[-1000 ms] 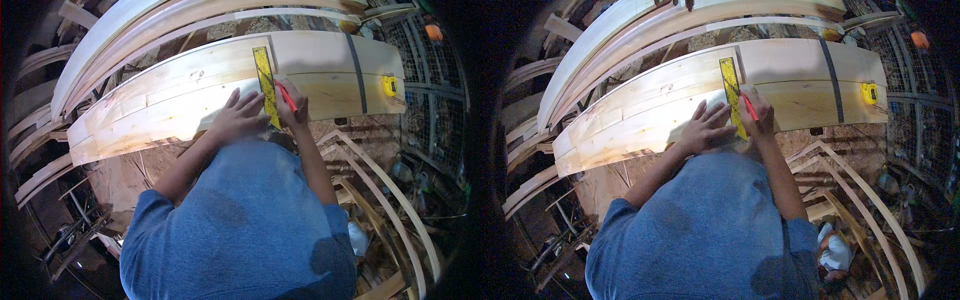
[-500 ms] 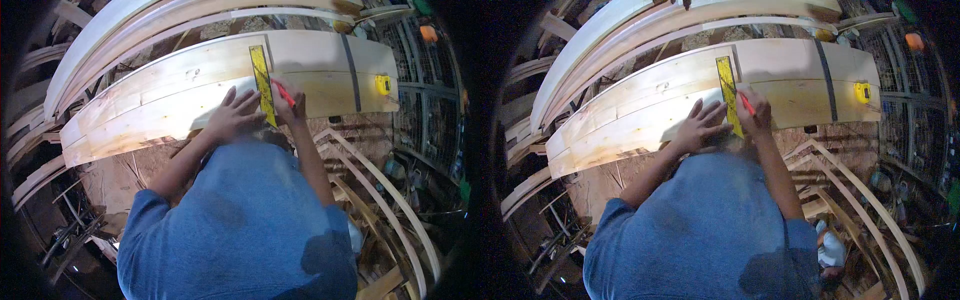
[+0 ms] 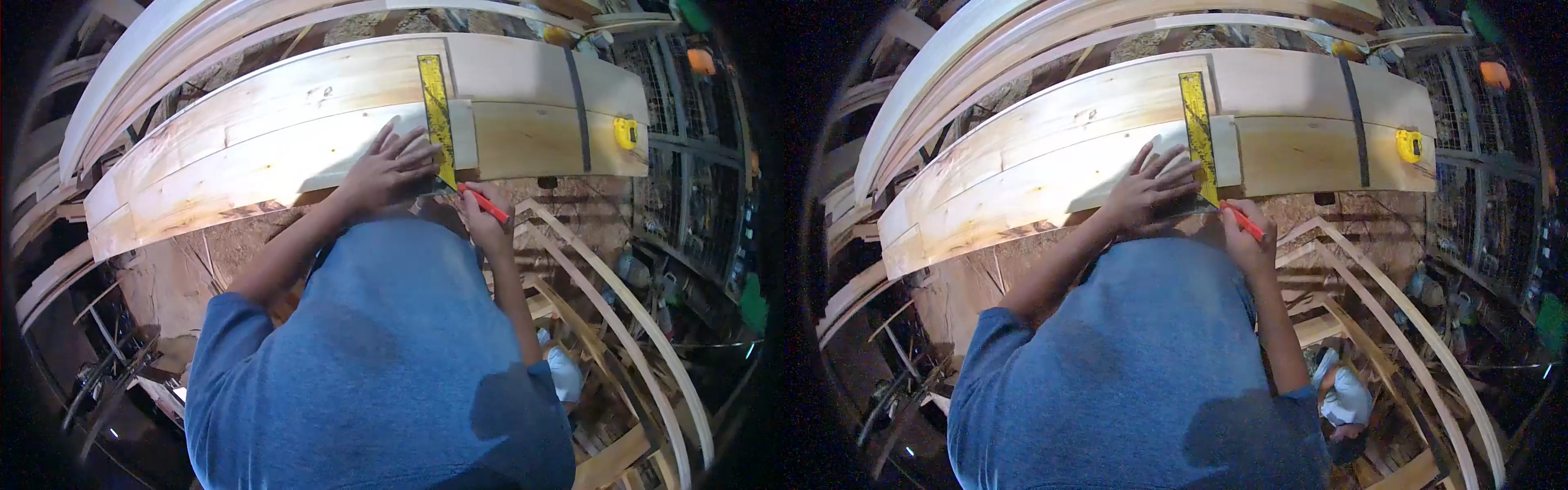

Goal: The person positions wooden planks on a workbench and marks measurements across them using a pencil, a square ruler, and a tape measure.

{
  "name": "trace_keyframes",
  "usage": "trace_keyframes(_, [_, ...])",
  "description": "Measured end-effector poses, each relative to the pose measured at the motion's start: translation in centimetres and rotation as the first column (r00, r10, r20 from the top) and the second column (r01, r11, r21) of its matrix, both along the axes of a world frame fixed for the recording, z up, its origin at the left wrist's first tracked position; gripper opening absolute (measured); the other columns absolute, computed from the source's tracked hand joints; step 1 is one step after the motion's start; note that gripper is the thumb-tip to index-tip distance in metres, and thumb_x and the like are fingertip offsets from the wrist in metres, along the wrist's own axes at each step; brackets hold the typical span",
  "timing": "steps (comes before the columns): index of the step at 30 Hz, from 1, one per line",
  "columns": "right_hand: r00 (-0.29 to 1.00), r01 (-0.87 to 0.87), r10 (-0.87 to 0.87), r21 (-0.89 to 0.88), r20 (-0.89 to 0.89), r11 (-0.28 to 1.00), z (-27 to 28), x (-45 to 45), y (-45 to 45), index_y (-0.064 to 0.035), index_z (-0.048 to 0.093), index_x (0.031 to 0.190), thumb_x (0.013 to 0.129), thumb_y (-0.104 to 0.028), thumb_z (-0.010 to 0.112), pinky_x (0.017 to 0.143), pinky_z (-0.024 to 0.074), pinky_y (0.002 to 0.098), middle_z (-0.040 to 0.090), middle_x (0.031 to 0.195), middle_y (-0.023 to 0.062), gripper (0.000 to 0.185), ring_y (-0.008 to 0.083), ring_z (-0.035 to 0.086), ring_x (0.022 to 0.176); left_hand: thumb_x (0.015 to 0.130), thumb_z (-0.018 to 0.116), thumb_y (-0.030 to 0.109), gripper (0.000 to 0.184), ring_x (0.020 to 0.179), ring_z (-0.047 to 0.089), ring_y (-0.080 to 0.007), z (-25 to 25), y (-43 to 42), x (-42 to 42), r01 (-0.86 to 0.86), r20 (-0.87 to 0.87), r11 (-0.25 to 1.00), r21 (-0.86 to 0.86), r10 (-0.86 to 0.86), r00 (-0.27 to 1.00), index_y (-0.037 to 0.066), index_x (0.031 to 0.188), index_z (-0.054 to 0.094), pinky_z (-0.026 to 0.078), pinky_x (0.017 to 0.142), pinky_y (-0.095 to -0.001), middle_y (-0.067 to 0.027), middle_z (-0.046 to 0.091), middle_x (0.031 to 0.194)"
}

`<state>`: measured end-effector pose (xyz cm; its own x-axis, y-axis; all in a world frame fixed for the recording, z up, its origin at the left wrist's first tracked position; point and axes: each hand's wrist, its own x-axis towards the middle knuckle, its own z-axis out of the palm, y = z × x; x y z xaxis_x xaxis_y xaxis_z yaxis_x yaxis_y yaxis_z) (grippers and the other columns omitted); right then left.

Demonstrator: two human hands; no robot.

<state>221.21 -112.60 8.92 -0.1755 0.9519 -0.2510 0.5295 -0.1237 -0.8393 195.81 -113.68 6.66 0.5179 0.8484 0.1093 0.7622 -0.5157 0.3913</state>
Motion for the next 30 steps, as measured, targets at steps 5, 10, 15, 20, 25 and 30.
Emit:
trace_keyframes(5, [0.944, -0.029, -0.063, -0.273, -0.323, 0.962, -1.7, -3.0, -1.1, 0.0025, 0.061, 0.11, 0.095, -0.009, 0.059, 0.07, 0.0554, 0.0286, 0.07, 0.096, 0.0131, 0.019, 0.0164, 0.069, 0.08, 0.079, 0.067, 0.045, 0.065, 0.146, 0.026, -0.0307, 0.2, -3.4, -2.5, -0.067, -0.021, 0.997, -0.032, 0.066, 0.998, 0.024, 0.138, 0.051, 0.011, 0.118, -0.0596, 0.0002, 0.036, 0.155])
trace_keyframes(10, [0.946, -0.06, -0.079, -0.407, -0.315, 0.911, 0.3, -5.1, -0.9, 0.0035, 0.059, 0.112, 0.097, -0.009, 0.056, 0.071, 0.0561, 0.0274, 0.069, 0.098, 0.0129, 0.019, 0.0148, 0.068, 0.082, 0.082, 0.067, 0.04, 0.061, 0.145, 0.028, -0.0322, 0.1, -4.6, -3.7, -0.08, 0.0, 0.996, -0.045, 0.08, 0.997, 0.018, 0.137, 0.052, 0.017, 0.117, -0.0569, -0.0051, 0.04, 0.152])
trace_keyframes(15, [0.997, 0.011, -0.01, 0.014, -0.083, 1.0, 0.9, -3.7, 0.1, 0.0018, 0.064, 0.105, 0.094, -0.015, 0.058, 0.066, 0.0543, 0.0324, 0.071, 0.091, 0.0147, 0.021, 0.0199, 0.069, 0.077, 0.085, 0.064, 0.033, 0.054, 0.142, 0.035, -0.0335, -0.4, -3.1, -1.6, -0.087, 0.048, 0.996, 0.011, 0.087, 0.995, 0.014, 0.134, 0.054, 0.025, 0.117, -0.0502, -0.0081, 0.045, 0.148])
trace_keyframes(20, [0.986, 0.05, -0.02, 0.182, -0.165, 0.982, 1.1, -3.9, 1.4, 0.0009, 0.064, 0.11, 0.093, -0.011, 0.058, 0.073, 0.0544, 0.0339, 0.071, 0.094, 0.0165, 0.021, 0.0228, 0.07, 0.082, 0.085, 0.064, 0.032, 0.051, 0.14, 0.038, -0.0313, 0.1, -3.0, -1.1, -0.111, 0.039, 0.994, 0.0, 0.111, 0.993, 0.015, 0.132, 0.055, 0.027, 0.116, -0.0498, -0.0074, 0.048, 0.146])
trace_keyframes(25, [0.956, 0.095, -0.008, 0.285, -0.293, 0.954, 0.4, -5.3, 2.4, -0.0001, 0.063, 0.118, 0.096, -0.008, 0.056, 0.08, 0.0541, 0.0335, 0.069, 0.104, 0.016, 0.025, 0.0214, 0.069, 0.09, 0.085, 0.064, 0.034, 0.053, 0.142, 0.035, -0.0307, 0.0, -2.7, -1.1, -0.109, 0.007, 0.994, -0.02, 0.109, 0.994, 0.018, 0.135, 0.054, 0.026, 0.116, -0.0499, -0.0052, 0.045, 0.149])
trace_keyframes(30, [0.981, -0.06, 0.13, 0.406, -0.146, 0.912, -0.5, -5.7, 3.7, -0.0003, 0.06, 0.125, 0.098, -0.009, 0.052, 0.087, 0.0526, 0.0334, 0.067, 0.117, 0.0152, 0.029, 0.0218, 0.067, 0.099, 0.085, 0.064, 0.035, 0.056, 0.144, 0.031, -0.0301, -0.2, -2.8, -1.0, -0.117, 0.016, 0.992, -0.042, 0.118, 0.993, 0.019, 0.138, 0.052, 0.024, 0.117, -0.0504, -0.0038, 0.041, 0.152])
